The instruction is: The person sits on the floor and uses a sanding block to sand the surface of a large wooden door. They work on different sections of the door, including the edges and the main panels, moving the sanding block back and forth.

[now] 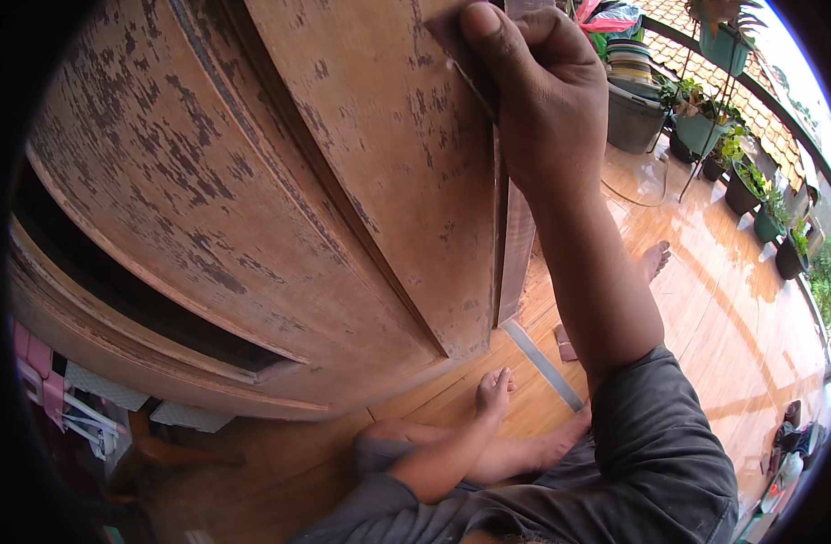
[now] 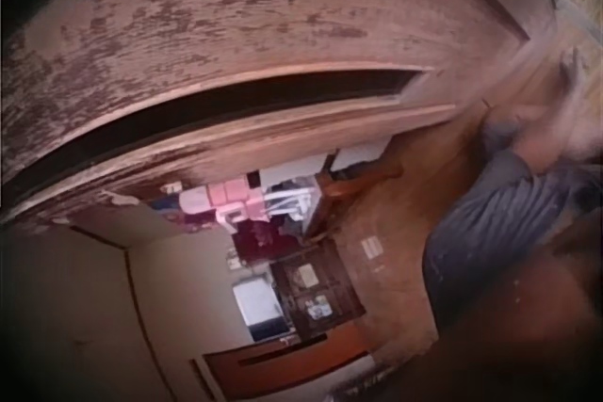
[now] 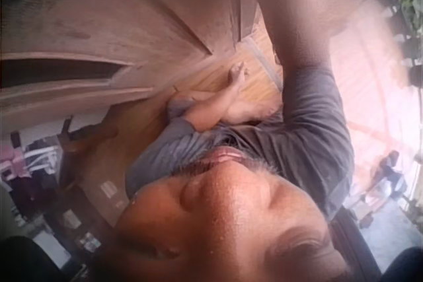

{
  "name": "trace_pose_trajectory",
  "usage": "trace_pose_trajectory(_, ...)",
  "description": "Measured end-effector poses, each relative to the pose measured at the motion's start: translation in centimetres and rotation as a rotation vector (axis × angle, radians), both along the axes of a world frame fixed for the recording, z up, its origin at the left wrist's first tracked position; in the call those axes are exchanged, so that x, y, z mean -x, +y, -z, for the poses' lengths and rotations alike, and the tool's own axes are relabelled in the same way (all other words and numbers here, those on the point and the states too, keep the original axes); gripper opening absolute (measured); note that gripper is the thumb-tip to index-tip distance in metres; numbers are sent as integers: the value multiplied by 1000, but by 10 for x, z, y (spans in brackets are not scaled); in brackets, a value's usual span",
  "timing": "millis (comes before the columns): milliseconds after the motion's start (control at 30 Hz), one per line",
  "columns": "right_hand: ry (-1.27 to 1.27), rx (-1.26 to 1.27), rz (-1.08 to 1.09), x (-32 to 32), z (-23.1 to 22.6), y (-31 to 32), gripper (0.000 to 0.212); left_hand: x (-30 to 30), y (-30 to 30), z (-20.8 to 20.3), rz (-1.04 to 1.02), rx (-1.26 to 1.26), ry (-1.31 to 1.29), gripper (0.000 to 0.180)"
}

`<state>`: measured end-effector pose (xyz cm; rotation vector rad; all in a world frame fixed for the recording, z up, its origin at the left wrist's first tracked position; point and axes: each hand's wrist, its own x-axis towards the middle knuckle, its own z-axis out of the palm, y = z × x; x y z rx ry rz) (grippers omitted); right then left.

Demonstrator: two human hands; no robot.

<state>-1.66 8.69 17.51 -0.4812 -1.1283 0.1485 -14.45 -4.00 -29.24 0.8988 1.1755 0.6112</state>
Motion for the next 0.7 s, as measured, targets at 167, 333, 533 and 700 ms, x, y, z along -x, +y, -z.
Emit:
trace_pose_trajectory(167, 267, 391, -86, 35, 118, -45, 25, 3, 1, -4, 59, -19, 6, 33)
trace_pose_trajectory(333, 247, 425, -34, 29, 77, -36, 27, 2, -1, -10, 23, -26, 17, 32)
trace_pose_trajectory(533, 73, 9, 61, 8, -10, 0, 30, 10, 4, -10, 36, -18, 39, 33)
trace_pose_trajectory(700, 255, 290, -147, 29, 119, -35, 23, 14, 3, -6, -18, -49, 47, 35)
